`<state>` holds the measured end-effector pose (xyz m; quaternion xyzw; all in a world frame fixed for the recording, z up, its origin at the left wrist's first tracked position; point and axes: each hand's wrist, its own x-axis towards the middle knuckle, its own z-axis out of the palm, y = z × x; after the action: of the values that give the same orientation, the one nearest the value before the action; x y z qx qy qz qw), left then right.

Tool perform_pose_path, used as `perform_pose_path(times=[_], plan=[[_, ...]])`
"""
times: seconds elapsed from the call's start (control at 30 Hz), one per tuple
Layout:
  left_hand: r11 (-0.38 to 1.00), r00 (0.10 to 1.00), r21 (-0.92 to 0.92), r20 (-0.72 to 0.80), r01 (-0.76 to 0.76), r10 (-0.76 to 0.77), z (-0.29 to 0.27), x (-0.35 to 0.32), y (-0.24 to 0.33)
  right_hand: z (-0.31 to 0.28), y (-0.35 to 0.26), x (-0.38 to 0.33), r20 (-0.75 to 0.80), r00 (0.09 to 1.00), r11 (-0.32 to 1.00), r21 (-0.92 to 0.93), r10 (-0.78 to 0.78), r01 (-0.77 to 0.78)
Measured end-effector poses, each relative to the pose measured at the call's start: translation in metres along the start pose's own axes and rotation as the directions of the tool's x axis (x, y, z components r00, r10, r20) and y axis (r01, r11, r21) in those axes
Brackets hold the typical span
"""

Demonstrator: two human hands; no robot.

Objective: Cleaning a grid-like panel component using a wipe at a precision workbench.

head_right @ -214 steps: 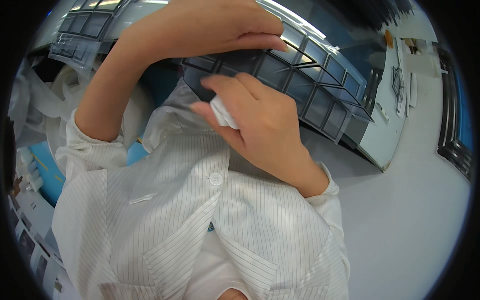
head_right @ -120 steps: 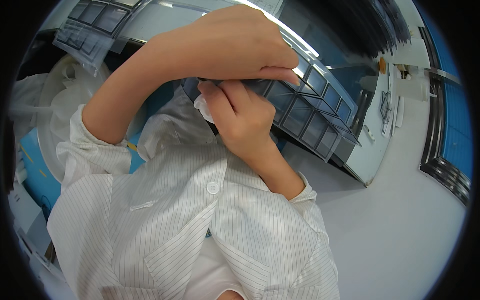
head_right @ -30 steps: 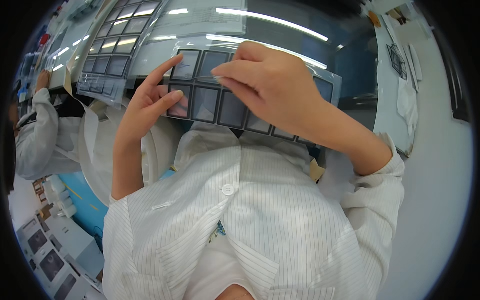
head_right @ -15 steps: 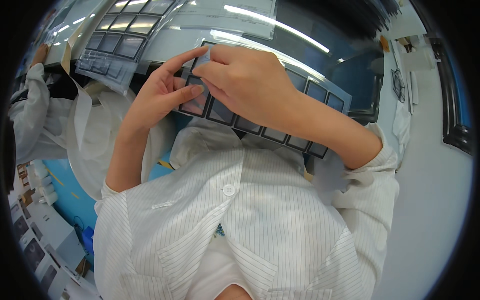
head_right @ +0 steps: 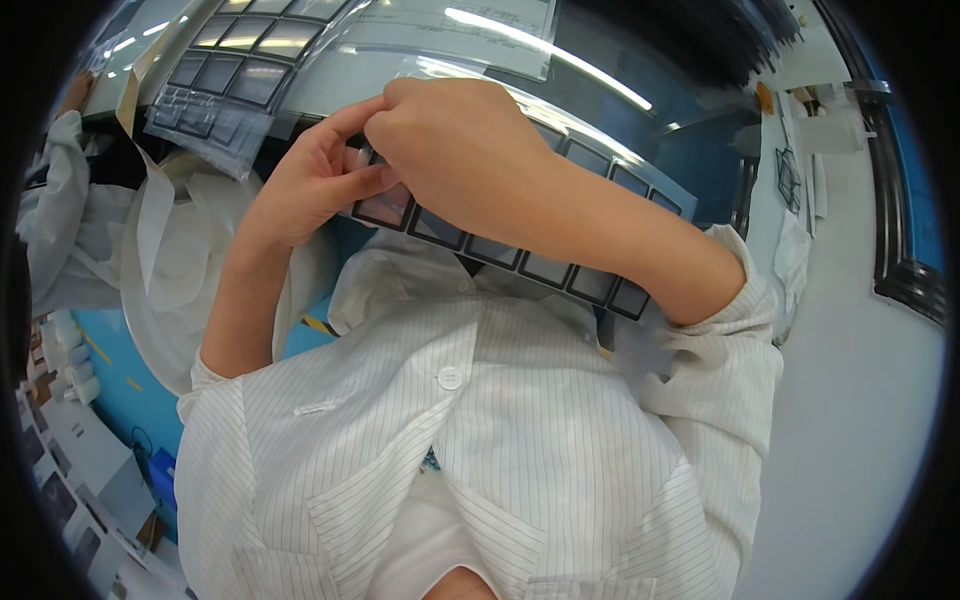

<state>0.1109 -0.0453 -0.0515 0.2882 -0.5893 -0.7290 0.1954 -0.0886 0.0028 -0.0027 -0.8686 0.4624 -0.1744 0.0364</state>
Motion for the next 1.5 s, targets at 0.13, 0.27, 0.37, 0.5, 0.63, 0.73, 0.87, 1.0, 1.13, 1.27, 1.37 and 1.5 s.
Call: perform_pose_path(times=[0.13,0.27,0.37,0.5,0.63,0.73,0.87,1.0,1.13,1.27,1.37,1.5], plan=[[1.0,1.0,-0.012,-0.001,-0.005,0.005,0.0,-0.001,0.001,-0.005,-0.001,0.001,0.091,0.995,0.999,-0.023,0.044,-0.042],[0.999,0.999,-0.024,-0.002,0.032,-0.032,0.003,-0.003,0.006,-0.014,-0.001,-0.012,0.118,0.99,0.997,-0.001,0.079,-0.08],[0.998,0.998,-0.037,-0.006,0.057,-0.057,0.004,-0.006,0.01,-0.02,-0.001,-0.024,0.102,0.987,0.99,0.054,0.123,-0.129],[0.997,0.999,-0.07,-0.002,0.04,-0.04,0.003,-0.005,0.004,-0.027,0.001,-0.04,0.047,0.991,0.99,0.068,0.122,-0.125],[0.997,0.999,-0.054,-0.003,0.047,-0.047,0.005,-0.004,0.005,-0.032,0.005,-0.054,0.034,0.989,0.984,0.105,0.143,-0.146],[0.998,0.999,-0.039,-0.011,0.045,-0.046,0.006,-0.004,0.008,-0.037,0.006,-0.062,0.029,0.988,0.984,0.088,0.154,-0.156],[0.998,0.997,-0.029,-0.043,0.061,-0.063,0.007,-0.005,0.008,-0.045,0.005,-0.073,0.035,0.984,0.979,0.102,0.175,-0.178],[0.997,0.996,-0.042,-0.068,0.062,-0.064,0.012,-0.006,0.01,-0.053,0.007,-0.091,0.062,0.976,0.974,0.073,0.21,-0.215],[0.997,0.996,-0.028,-0.056,0.067,-0.068,0.011,-0.005,0.01,-0.063,0.008,-0.108,0.081,0.966,0.967,0.047,0.246,-0.25],[0.997,0.994,-0.014,-0.076,0.075,-0.076,0.01,-0.005,0.009,-0.073,0.01,-0.124,0.098,0.952,0.956,0.012,0.291,-0.293],[0.996,0.993,-0.015,-0.079,0.084,-0.085,0.008,-0.004,0.01,-0.078,0.014,-0.135,0.098,0.944,0.947,0.042,0.314,-0.319],[0.995,0.991,0.008,-0.093,0.1,-0.098,0.008,-0.003,0.011,-0.088,0.018,-0.149,0.123,0.937,0.944,-0.003,0.328,-0.33]])
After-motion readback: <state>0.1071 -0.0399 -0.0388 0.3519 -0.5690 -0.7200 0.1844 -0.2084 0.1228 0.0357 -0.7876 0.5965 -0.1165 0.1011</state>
